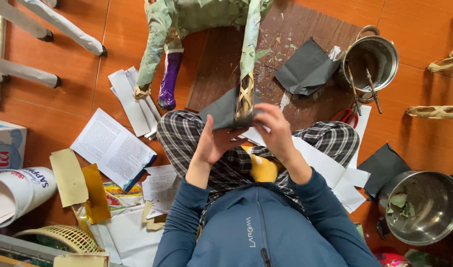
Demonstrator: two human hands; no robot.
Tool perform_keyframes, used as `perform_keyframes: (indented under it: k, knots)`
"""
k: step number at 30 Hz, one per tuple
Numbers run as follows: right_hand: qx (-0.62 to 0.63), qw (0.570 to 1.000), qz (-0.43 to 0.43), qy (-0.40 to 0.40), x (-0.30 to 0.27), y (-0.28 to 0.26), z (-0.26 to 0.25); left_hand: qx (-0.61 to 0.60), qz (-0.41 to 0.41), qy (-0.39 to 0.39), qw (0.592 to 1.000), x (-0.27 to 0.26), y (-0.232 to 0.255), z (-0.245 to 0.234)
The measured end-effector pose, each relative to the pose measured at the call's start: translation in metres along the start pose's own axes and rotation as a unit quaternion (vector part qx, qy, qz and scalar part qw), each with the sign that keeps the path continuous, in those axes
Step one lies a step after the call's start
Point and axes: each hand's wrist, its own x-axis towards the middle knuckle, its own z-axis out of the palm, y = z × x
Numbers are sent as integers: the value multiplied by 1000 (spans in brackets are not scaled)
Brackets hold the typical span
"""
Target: Wrapping a giraffe sculpture with paper strips and tape while following printed instructions
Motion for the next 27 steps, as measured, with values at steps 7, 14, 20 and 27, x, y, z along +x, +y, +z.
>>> perform_keyframes:
  k: [7, 14, 20, 27]
  knots:
    - [66, 979, 192, 38, 22, 8, 17, 197, 128, 163, 958, 39, -49, -8]
    - [132, 956, 253, 68, 34, 9, 30, 341, 271, 262, 861, 70, -38, 25]
    - [172, 944, 280, 44, 39, 15, 28, 374, 223, 301, 848, 104, -25, 15]
    - [171, 944, 284, -7, 47, 34, 23, 305, 115, 209, 922, 131, -9, 6]
